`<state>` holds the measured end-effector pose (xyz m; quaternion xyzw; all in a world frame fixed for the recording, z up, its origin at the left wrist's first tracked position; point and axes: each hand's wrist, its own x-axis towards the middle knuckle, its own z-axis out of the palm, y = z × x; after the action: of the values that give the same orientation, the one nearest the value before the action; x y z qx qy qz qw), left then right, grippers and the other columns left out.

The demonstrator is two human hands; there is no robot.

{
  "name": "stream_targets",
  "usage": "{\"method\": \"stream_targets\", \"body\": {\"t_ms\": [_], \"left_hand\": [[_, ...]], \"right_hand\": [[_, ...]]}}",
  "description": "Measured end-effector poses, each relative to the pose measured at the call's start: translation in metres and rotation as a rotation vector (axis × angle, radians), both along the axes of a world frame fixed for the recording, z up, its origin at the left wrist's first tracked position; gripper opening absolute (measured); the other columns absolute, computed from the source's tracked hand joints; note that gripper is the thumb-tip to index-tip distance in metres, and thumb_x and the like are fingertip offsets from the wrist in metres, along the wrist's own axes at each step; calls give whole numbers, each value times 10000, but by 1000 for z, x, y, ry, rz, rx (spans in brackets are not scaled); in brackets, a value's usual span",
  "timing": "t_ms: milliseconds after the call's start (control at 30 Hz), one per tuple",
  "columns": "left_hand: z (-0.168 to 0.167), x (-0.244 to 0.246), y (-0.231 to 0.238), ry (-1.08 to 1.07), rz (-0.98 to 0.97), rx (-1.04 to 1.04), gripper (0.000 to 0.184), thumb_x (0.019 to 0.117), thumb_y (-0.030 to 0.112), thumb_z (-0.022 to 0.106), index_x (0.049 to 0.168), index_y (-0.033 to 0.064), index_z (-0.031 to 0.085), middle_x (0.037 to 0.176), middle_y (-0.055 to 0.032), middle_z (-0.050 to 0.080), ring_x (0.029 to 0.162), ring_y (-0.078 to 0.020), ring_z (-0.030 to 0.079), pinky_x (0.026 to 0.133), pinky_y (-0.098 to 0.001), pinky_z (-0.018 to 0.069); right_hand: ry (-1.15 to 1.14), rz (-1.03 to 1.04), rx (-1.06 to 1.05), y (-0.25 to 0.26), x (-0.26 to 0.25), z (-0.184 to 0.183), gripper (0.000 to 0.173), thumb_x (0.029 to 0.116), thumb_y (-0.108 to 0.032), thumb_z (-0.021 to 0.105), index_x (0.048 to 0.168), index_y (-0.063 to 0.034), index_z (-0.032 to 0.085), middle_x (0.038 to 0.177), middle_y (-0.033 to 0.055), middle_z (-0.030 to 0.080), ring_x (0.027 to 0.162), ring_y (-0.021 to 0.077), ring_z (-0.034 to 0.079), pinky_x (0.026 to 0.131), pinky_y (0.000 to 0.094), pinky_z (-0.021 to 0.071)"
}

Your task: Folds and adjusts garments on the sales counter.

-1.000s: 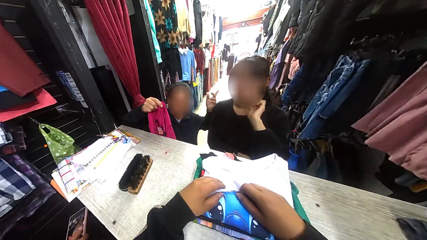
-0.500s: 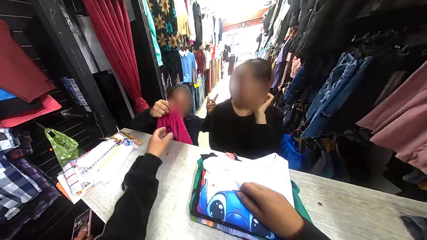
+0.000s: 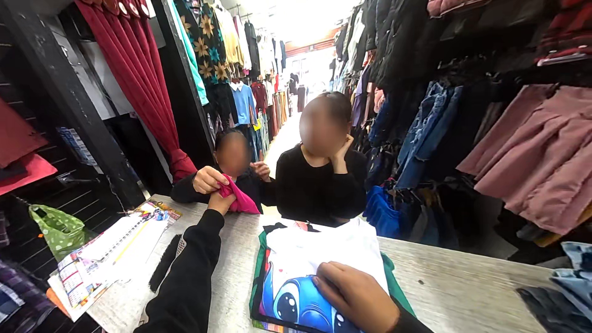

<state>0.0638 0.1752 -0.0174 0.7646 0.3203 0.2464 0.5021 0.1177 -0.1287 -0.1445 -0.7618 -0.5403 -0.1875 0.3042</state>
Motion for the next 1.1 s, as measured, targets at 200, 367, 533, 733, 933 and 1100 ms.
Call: {"method": "stream_targets", "body": {"t_ms": [200, 367, 533, 733, 933, 1100], "left_hand": [[-53, 13, 24, -26, -146, 259, 212, 917, 77, 726, 1028, -99, 689, 965, -235, 712, 945, -321, 694, 919, -542, 531], [-12, -18, -26, -12, -309, 542, 230, 893, 83, 752, 1056, -75, 713, 971, -210, 730, 933, -302, 708, 911, -529, 539], [2, -32, -49, -350, -522, 732, 198, 783, 131, 771, 935, 9, 740, 871, -61, 734, 817, -113, 698, 776, -362, 583], [70, -75, -45, -210, -437, 633, 245, 759, 148, 802, 978, 74, 719, 833, 8, 724, 772, -59, 685, 731, -352, 598], [140, -92, 19, -472, -331, 472, 172, 906, 174, 758, 1036, 82, 690, 847, 51, 742, 757, -34, 713, 735, -280, 628], [193, -92, 53, -570, -303, 739, 112, 869, 91, 678, 975, 108, 712, 853, 80, 701, 756, 15, 654, 714, -249, 579]], "right_hand": [[164, 39, -72, -5, 1, 8, 302, 989, -323, 526, 857, -86, 661, 702, 63, 609, 605, 215, 623, 526, 406, 513], [392, 137, 22, 12, -10, 48, 426, 983, -292, 610, 1296, -2, 603, 1138, 155, 690, 904, 215, 702, 736, 352, 593], [465, 166, 201, 70, -18, 93, 878, 843, -357, 806, 1534, -12, 389, 1420, 203, 557, 1270, 297, 582, 1052, 491, 498], [296, 264, 214, 69, 9, 157, 152, 848, -50, 712, 994, -37, 751, 915, 79, 717, 849, 175, 682, 772, 432, 567], [358, 119, 342, 18, 55, 244, 166, 955, -89, 592, 1069, -96, 712, 887, -53, 700, 761, -7, 638, 710, 249, 565], [367, 42, 507, -8, 61, 301, 279, 945, -58, 533, 1194, -124, 642, 977, -64, 679, 811, -2, 647, 734, 253, 578]]}}
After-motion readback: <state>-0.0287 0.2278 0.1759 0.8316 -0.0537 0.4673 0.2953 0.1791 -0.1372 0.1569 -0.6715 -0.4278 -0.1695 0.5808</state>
